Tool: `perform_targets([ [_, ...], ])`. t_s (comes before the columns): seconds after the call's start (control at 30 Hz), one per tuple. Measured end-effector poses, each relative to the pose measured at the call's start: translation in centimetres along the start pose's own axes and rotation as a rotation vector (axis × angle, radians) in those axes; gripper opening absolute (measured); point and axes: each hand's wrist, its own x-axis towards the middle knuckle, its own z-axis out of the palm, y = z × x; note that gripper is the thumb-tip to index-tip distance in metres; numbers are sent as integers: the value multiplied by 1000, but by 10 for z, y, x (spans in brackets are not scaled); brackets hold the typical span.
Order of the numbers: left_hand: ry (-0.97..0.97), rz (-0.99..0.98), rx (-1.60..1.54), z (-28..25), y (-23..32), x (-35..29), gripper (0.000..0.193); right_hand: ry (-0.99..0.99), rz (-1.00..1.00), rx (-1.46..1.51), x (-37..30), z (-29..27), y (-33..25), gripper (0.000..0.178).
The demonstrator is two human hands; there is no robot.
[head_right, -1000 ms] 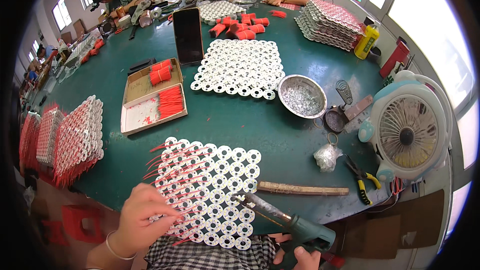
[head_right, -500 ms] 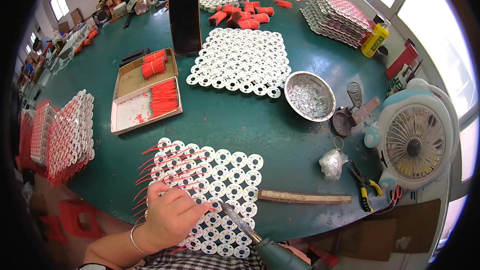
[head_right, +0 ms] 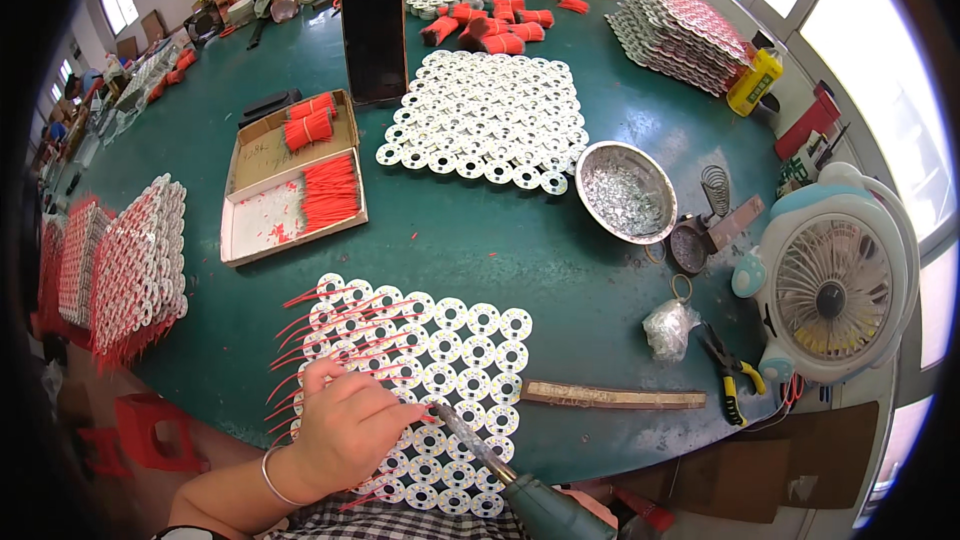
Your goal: The person takes red wires from a box, places them onto circular LED circuit boards, and solders them in place using a soldering iron.
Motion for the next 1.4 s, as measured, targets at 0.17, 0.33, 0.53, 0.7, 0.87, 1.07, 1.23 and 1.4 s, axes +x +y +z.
perform_targets([
  [0.17, 51, -20, -28, 7, 0, 1, 21, 74, -12, -134, 1, 5, -13, 49],
  [0.33, 45, -21, -12, 6, 1, 0, 23, 75, -59, 80, -7, 4, 6, 50],
  [0.53, 58, -22, -11, 9, 0, -2, 25, 110, -59, 240, -15, 8, 13, 51],
  [0.7, 36, -4, -70, 10, -5, -3, 27, 98, -45, 281, -17, 9, 11, 48],
  [0.87, 51, 23, -93, 9, -4, -1, 25, 170, -19, 202, -26, 14, 17, 45],
  [1.07, 56, 78, -29, 8, 0, -2, 21, 235, -105, 20, -24, 17, 15, 49],
  [1.23, 55, 73, -24, 7, 1, -3, 20, 123, -89, -22, -20, 7, 2, 52],
  [1.4, 59, 84, -18, 8, 1, -3, 21, 43, -119, 13, -14, 0, -4, 58],
])
